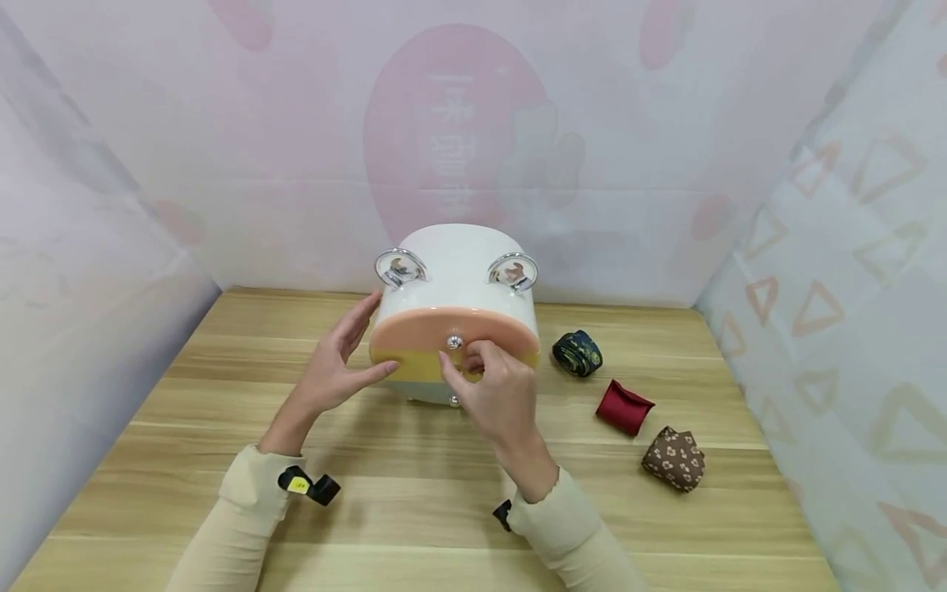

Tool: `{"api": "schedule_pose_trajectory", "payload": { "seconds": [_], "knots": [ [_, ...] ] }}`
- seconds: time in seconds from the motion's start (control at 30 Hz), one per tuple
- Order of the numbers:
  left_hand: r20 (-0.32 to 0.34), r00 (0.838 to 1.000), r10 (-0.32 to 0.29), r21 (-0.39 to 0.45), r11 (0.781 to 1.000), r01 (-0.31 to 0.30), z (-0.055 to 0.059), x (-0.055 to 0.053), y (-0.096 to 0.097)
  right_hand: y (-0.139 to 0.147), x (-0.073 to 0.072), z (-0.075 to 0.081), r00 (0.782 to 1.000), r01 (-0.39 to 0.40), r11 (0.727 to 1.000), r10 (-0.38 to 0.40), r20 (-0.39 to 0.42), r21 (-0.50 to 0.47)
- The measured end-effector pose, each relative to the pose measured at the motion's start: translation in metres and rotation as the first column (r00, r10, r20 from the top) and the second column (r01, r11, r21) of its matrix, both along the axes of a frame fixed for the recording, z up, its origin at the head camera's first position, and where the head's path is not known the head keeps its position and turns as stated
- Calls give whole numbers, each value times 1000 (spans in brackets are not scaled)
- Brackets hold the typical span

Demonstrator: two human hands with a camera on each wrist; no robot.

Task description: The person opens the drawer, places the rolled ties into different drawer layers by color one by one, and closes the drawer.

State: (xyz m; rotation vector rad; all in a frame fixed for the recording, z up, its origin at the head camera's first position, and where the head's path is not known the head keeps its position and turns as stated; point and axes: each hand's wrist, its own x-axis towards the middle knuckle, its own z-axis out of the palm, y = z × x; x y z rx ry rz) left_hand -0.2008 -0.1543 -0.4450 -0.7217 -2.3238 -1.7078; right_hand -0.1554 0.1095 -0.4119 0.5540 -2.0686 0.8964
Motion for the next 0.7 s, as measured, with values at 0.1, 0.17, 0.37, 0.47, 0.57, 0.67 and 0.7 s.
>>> {"api": "schedule_pose_trajectory", "payload": {
  "seconds": [0.1, 0.17, 0.37, 0.47, 0.57, 0.67, 0.7],
  "knots": [
    [-13, 1000, 0, -8, 1000, 0, 1, -1, 2, -1, -1, 0, 1000, 5, 1000, -5, -6, 10],
    [-19, 1000, 2, -9, 1000, -3, 2, -2, 3, -3, -2, 1, 1000, 10, 1000, -10, -9, 11],
    [-19, 1000, 9, 6, 1000, -9, 2, -3, 7, -5, -4, 3, 999, 25, 1000, -25, -20, 11],
    [-17, 1000, 10, 17, 1000, -10, 1, -3, 8, -6, -4, 4, 999, 31, 999, -31, -15, 13],
    [-16, 1000, 16, 19, 1000, -16, 0, -3, 8, -7, -5, 4, 999, 40, 999, -40, -8, 11],
    [-10, 1000, 24, 14, 1000, -24, 0, -3, 8, -8, -5, 4, 999, 52, 999, -52, -7, 11],
    [-8, 1000, 26, 12, 1000, -26, 0, -3, 8, -8, -5, 4, 998, 55, 998, -55, -7, 12]
  ]
}}
